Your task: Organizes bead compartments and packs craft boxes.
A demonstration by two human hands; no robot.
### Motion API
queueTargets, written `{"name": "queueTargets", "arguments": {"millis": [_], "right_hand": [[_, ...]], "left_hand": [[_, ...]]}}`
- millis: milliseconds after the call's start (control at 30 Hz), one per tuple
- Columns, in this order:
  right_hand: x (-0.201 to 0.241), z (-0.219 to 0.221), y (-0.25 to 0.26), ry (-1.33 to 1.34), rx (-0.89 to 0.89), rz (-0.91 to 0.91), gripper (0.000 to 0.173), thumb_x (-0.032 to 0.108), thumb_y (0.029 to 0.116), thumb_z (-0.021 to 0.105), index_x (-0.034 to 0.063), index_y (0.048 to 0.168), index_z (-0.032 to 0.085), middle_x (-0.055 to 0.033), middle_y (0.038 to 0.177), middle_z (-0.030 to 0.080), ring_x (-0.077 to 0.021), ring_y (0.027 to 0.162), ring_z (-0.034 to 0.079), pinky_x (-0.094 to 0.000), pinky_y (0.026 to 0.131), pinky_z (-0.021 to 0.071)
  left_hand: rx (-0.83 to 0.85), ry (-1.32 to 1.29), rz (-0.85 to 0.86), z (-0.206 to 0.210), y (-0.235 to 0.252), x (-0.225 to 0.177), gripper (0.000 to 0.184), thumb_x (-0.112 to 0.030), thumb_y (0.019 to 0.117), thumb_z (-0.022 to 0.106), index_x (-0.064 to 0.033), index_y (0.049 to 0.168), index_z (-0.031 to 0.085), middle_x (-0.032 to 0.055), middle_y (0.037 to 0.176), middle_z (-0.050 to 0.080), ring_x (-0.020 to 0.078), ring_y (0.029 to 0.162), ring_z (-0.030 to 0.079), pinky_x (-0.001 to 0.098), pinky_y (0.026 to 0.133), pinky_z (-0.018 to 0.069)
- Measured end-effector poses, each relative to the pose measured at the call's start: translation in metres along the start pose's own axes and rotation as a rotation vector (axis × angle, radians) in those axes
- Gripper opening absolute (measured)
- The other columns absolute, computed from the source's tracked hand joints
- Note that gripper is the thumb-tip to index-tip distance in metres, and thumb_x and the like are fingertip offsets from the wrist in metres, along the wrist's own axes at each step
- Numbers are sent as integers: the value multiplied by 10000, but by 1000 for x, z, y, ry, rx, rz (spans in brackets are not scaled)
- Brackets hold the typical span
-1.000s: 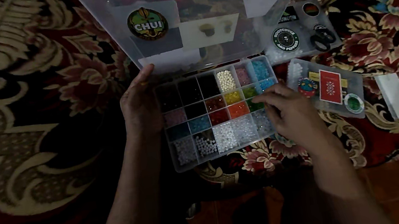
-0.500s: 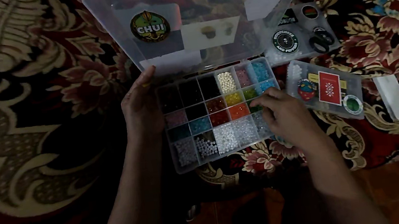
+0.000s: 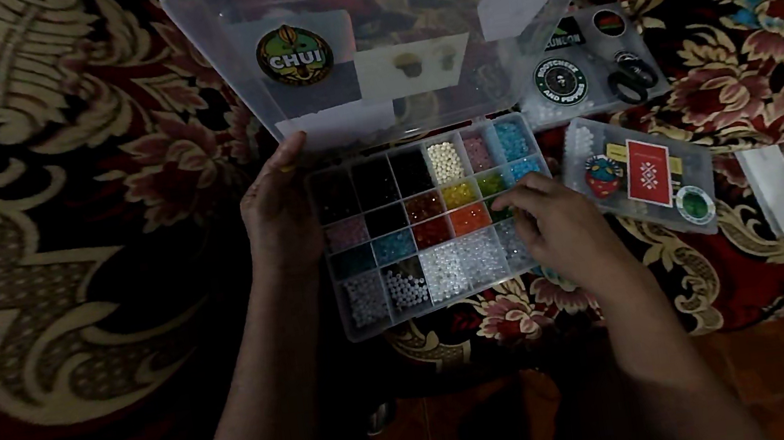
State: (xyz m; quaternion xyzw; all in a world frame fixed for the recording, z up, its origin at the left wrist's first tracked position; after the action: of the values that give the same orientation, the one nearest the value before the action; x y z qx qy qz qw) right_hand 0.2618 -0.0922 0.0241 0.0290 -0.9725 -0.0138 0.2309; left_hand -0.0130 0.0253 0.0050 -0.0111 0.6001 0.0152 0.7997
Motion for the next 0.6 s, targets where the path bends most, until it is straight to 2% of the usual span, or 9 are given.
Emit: {"name": "queueTargets", "arguments": {"millis": [300,600], "right_hand": [[-1,-2,1,21,48,28,200,61,946,586,105,1039,758,-92,1007,671,-226,783,658,-436,684,572],[-3,-2,1,43,80,33,194,70,947,580,102,1027,754,-85,997,672,-224,799,657,-438,704,575]], "left_hand": [[-10,16,-10,-5,2,5,320,-190,1059,424,-103,1202,697,-29,1118,730,77,1035,680,266,904,562],[-17,31,-6,-3,1,3,306,-188,1060,438,-101,1195,699,-32,1128,730,73,1052,677,270,922,557]]}}
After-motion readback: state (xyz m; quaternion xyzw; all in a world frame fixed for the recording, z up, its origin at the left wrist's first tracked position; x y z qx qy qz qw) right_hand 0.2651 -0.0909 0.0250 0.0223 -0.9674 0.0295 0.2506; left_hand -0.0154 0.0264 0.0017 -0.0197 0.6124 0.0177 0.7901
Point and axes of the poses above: each hand's wrist, its own y-axis towards the middle knuckle, its own z-axis out of the palm, x = y × z, the point moved 3 cm from there along y, towards the middle knuckle
